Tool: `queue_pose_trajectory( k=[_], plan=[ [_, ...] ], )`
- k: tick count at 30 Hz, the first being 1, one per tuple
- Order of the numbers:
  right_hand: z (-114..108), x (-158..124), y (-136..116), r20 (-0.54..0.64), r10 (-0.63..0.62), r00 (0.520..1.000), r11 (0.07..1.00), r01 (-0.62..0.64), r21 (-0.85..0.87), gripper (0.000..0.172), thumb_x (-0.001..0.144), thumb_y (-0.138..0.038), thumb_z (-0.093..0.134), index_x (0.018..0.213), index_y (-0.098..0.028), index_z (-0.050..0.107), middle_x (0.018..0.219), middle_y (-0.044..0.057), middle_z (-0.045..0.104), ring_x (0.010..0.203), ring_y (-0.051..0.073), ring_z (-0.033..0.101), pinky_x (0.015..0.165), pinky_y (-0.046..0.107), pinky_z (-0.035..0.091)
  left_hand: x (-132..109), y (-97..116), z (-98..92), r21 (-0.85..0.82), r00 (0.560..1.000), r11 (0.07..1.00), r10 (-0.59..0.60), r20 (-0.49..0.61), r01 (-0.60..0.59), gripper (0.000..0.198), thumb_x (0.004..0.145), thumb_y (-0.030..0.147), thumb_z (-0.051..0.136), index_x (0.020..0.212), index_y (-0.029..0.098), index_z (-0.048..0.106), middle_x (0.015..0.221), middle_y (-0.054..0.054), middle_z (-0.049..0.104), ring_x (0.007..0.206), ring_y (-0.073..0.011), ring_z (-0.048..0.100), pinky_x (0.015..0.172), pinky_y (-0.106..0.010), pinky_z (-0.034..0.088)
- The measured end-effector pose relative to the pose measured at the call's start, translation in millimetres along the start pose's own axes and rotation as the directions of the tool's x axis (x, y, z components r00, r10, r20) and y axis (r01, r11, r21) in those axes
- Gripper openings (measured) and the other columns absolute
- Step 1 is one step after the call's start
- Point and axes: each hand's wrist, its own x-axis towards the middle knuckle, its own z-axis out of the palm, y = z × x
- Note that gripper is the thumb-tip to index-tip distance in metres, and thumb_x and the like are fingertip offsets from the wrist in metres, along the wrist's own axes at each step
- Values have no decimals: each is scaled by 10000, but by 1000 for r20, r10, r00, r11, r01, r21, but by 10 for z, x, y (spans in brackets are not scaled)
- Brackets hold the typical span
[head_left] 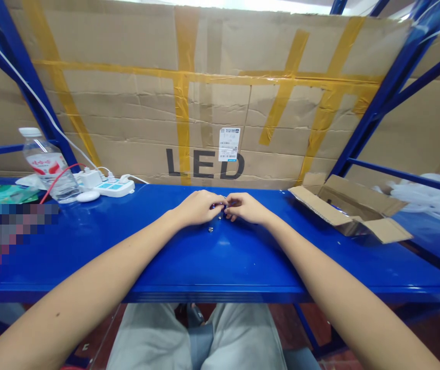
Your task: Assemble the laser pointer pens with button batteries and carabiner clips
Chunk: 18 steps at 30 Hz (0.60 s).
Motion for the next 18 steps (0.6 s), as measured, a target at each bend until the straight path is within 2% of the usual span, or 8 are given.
queue_pose_trajectory(
  k=[4,7,9,12,15,18],
  plan=[
    [-22,-5,-15,31,11,999,997,-9,-79,134,729,-129,637,857,-164,613,726,30,674,682,163,666,569,253,559,-1,50,-31,-2,992,993,-117,52,117,193,878,218,493,948,201,672,831,-36,721,730,-179,645,641,-256,417],
    [-37,-13,-44,63,36,997,992,-29,-120,141,728,-120,631,859,-163,605,702,20,664,654,154,657,567,249,551,-2,53,-21,54,972,990,-141,189,134,173,854,238,514,893,205,679,756,-39,701,668,-189,623,605,-267,394],
    [-43,-17,-57,73,40,997,990,-30,-135,141,733,-123,629,864,-165,599,680,10,657,624,143,646,569,246,547,-3,41,3,83,958,989,-136,254,119,188,854,263,523,925,218,691,751,-42,697,686,-204,629,624,-278,403],
    [-45,-19,-62,71,50,996,989,-40,-141,144,740,-126,630,871,-167,586,674,6,660,602,134,642,570,239,541,-4,19,50,98,952,990,-125,278,101,214,873,299,516,971,237,696,807,-45,707,751,-220,645,668,-290,421],
    [-44,-13,-46,63,58,996,988,-48,-148,142,742,-122,630,865,-167,576,694,10,667,592,129,642,564,234,537,2,0,91,69,945,994,-103,311,86,198,876,271,510,923,235,699,867,-44,716,793,-215,650,675,-285,421],
    [-45,-2,-9,66,42,997,988,-32,-152,131,754,-141,635,865,-171,571,706,9,665,582,126,640,557,233,534,11,-17,111,19,931,988,-149,332,152,147,851,235,540,870,210,684,826,-42,705,732,-197,637,630,-273,409]
  ],
)
